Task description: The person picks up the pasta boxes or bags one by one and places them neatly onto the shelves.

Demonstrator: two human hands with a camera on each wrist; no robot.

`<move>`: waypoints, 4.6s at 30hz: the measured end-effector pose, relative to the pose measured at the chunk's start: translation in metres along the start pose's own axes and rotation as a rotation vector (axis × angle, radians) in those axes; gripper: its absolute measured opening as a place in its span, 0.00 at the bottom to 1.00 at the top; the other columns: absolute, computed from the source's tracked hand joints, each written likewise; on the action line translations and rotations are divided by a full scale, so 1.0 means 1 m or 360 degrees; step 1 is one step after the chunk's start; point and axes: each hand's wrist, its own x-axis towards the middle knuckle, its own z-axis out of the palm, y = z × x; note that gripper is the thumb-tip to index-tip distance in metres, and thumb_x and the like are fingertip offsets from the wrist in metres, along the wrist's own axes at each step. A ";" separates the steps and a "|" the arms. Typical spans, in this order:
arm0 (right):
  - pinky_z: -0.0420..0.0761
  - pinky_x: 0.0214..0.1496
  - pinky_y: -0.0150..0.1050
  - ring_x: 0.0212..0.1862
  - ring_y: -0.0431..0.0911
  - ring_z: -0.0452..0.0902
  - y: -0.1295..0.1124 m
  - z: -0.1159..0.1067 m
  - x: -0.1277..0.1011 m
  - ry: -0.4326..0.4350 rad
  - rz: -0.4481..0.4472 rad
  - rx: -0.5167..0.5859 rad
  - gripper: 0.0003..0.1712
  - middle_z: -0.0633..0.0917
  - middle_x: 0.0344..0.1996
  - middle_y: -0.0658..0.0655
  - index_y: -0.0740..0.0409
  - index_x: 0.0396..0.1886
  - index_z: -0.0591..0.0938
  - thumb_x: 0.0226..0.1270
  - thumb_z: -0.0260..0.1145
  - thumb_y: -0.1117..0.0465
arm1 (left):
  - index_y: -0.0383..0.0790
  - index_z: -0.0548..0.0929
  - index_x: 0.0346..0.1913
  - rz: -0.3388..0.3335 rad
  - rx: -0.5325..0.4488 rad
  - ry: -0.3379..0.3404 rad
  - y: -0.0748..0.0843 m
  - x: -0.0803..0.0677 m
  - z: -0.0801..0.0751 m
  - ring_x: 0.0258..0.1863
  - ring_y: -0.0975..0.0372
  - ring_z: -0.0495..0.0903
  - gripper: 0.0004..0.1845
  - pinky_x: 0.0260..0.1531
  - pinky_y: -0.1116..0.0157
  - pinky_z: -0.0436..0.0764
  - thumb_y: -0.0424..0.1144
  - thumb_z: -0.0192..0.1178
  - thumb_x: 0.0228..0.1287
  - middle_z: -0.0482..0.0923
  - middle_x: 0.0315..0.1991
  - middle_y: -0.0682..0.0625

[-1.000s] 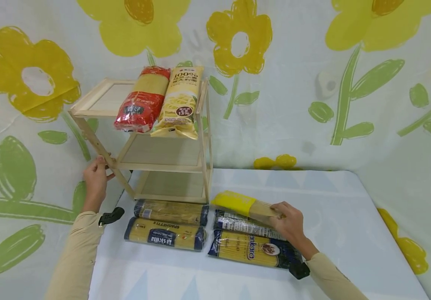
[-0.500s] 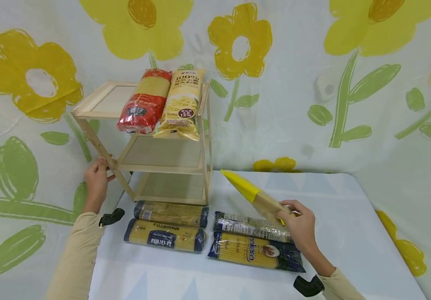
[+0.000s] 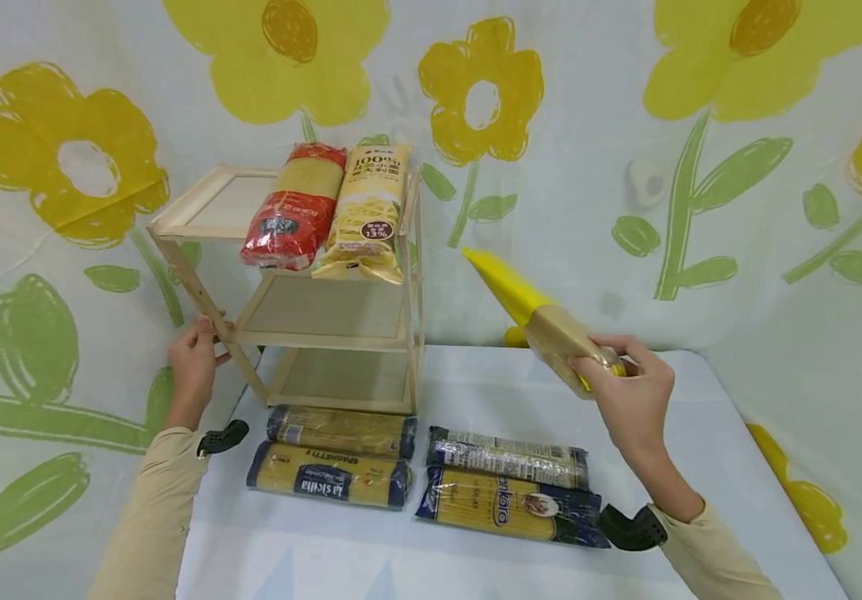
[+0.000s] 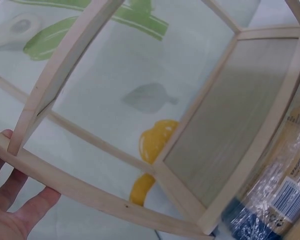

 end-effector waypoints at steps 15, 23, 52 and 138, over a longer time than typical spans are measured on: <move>0.72 0.20 0.26 0.25 0.42 0.76 -0.091 0.021 0.049 0.0148 -0.0320 0.0194 0.12 0.85 0.35 0.59 0.69 0.35 0.85 0.47 0.69 0.74 | 0.42 0.83 0.52 0.0025 0.0039 -0.0036 0.004 -0.003 0.000 0.42 0.67 0.75 0.23 0.30 0.74 0.82 0.53 0.49 0.68 0.78 0.40 0.54; 0.70 0.20 0.29 0.29 0.46 0.73 -0.130 0.044 0.063 0.0099 -0.0361 0.0275 0.09 0.84 0.33 0.58 0.70 0.32 0.83 0.48 0.65 0.72 | 0.42 0.83 0.52 0.0033 0.0034 -0.0036 0.000 -0.002 -0.003 0.42 0.66 0.76 0.22 0.31 0.73 0.82 0.53 0.49 0.68 0.78 0.41 0.54; 0.64 0.31 0.33 0.29 0.41 0.64 -0.231 0.191 0.129 -0.0433 -0.0439 -0.0297 0.10 0.72 0.21 0.49 0.53 0.31 0.80 0.46 0.59 0.66 | 0.39 0.82 0.53 0.0024 0.0094 -0.0031 -0.001 0.001 -0.003 0.42 0.65 0.76 0.25 0.31 0.73 0.82 0.54 0.49 0.68 0.80 0.43 0.51; 0.70 0.44 0.36 0.43 0.42 0.77 -0.236 0.290 0.038 -0.0918 -0.1197 -0.1398 0.10 0.82 0.34 0.45 0.42 0.39 0.84 0.72 0.55 0.51 | 0.39 0.82 0.52 0.0111 0.0153 -0.0039 0.001 -0.009 0.002 0.43 0.63 0.77 0.22 0.33 0.70 0.83 0.51 0.49 0.71 0.79 0.44 0.48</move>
